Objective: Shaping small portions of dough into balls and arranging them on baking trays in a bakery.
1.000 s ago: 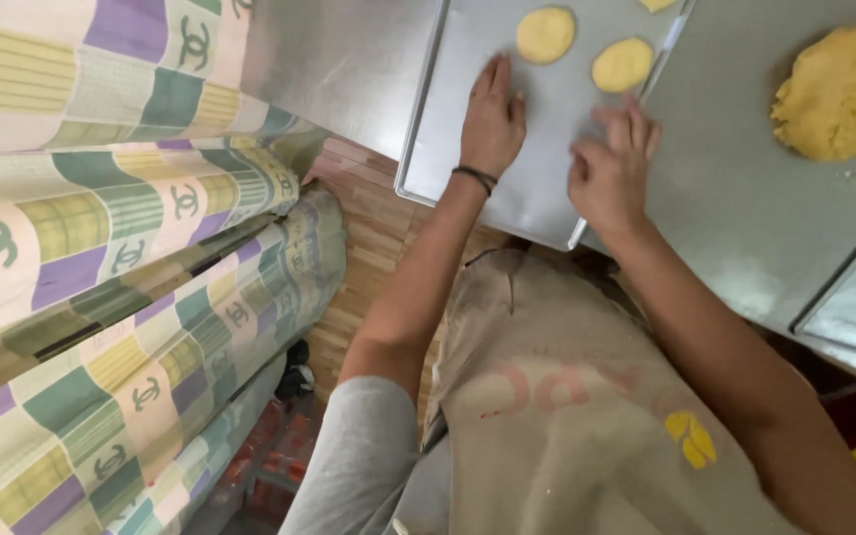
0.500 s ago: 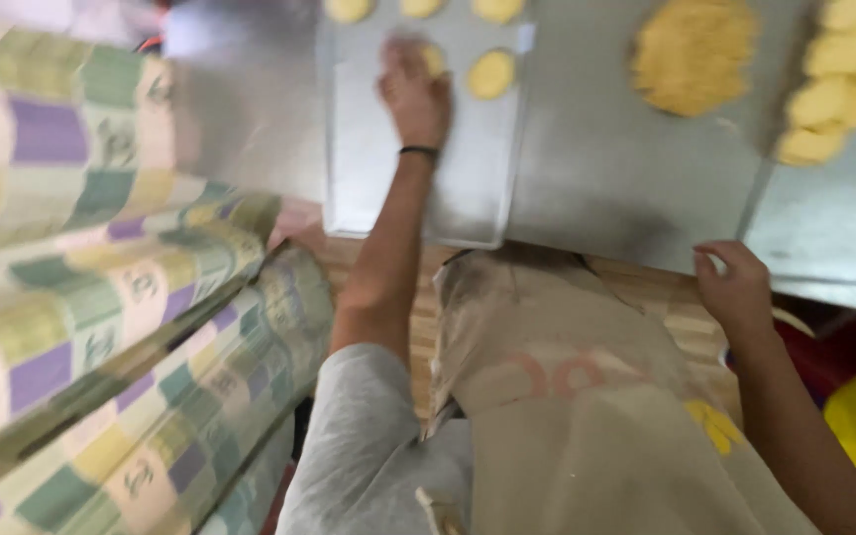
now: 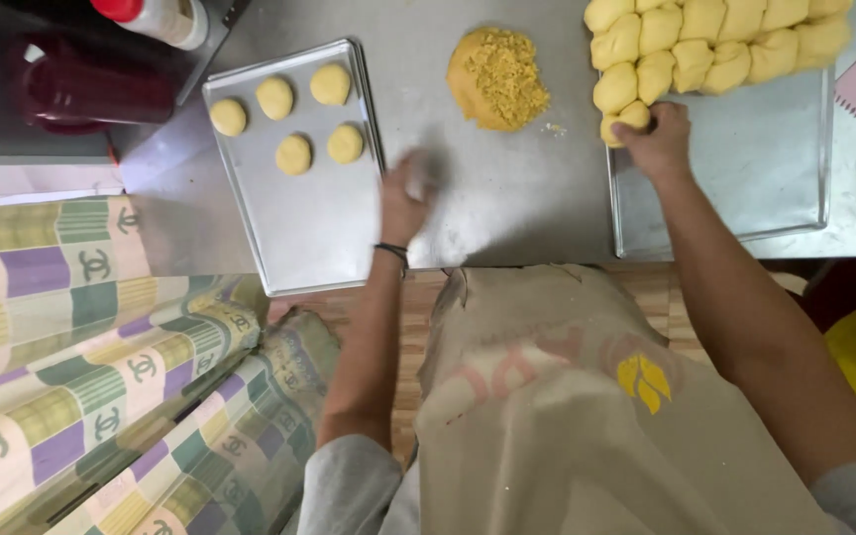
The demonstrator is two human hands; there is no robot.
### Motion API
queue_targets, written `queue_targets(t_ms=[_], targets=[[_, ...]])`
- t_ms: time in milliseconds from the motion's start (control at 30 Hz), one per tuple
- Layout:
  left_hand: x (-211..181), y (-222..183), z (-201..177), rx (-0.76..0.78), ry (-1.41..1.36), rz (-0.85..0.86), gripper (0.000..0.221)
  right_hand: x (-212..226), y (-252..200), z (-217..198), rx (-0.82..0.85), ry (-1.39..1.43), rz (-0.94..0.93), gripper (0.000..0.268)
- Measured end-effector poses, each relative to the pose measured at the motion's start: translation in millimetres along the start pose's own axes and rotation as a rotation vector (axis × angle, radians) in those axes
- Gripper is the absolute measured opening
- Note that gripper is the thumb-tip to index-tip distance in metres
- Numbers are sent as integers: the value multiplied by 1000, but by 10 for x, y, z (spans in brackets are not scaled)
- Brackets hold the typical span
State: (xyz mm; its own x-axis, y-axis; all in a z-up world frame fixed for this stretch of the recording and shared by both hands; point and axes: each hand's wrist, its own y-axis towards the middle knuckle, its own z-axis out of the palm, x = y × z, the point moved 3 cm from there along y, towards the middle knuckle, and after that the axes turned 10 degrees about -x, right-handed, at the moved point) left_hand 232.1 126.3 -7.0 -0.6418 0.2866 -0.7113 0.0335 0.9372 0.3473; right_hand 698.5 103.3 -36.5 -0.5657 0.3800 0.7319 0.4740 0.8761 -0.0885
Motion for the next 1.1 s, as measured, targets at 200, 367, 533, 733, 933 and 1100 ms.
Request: queue_targets(t_ms=[200, 367, 533, 733, 933, 1100], targets=[[-1459, -50, 548, 328, -335, -150, 80, 1194, -908, -122, 178, 328, 28, 57], [-1228, -191, 866, 438, -900, -834, 62, 1704, -1163, 119, 335, 309, -332, 57], [-582, -518, 325, -83, -1049, -1296, 32, 1186, -521, 663, 367, 298, -324, 48], [-545, -860, -724, -57, -1151, -1238, 51, 1017, 196, 1117, 318, -286, -114, 65], [-780, -882, -1227, 54, -886, -1181, 51, 986, 53, 1164, -12, -34, -680, 11], [-663, -829, -1154, -197, -607, -1090, 25, 1026, -36, 1111, 52, -125, -805, 44]])
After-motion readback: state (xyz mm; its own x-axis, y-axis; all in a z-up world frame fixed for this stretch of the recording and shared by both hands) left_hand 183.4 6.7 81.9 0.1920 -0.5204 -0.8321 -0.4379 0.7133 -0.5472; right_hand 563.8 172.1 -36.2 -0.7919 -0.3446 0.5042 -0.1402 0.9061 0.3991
